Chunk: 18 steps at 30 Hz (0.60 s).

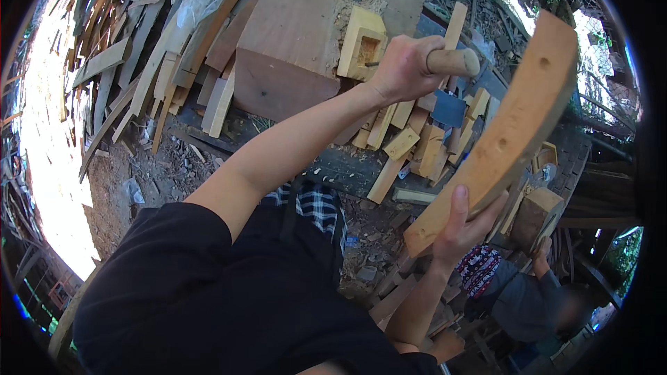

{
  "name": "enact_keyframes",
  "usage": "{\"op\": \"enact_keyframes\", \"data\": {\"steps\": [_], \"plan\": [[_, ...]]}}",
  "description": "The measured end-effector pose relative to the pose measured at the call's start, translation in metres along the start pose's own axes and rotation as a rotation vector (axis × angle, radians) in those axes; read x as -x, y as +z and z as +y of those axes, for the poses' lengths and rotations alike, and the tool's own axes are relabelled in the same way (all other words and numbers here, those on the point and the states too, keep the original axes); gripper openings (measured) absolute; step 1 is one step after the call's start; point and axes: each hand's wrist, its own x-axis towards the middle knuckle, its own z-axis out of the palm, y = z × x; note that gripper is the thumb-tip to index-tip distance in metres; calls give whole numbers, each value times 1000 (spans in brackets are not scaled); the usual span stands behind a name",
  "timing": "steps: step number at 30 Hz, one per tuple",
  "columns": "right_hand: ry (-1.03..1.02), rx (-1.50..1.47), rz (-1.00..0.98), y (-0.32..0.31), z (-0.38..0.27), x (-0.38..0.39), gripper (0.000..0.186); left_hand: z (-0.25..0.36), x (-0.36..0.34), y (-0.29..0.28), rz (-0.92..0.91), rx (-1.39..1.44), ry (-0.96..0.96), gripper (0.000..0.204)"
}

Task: The person chisels a mortise into a wood block with a chisel and mallet while holding a wood plank.

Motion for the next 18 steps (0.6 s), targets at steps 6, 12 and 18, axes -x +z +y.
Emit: {"op": "enact_keyframes", "data": {"steps": [6,12,18], "plan": [[6,-70,-9,21,-3,15,52,11,30,-13,7,14,53,20],[87,-168,-19,34,10,49,50,-2,68,-23,-174,71,397,28],[260,-292,135,21,21,61,42,9,59,-20,-212,7,546,31]]}}
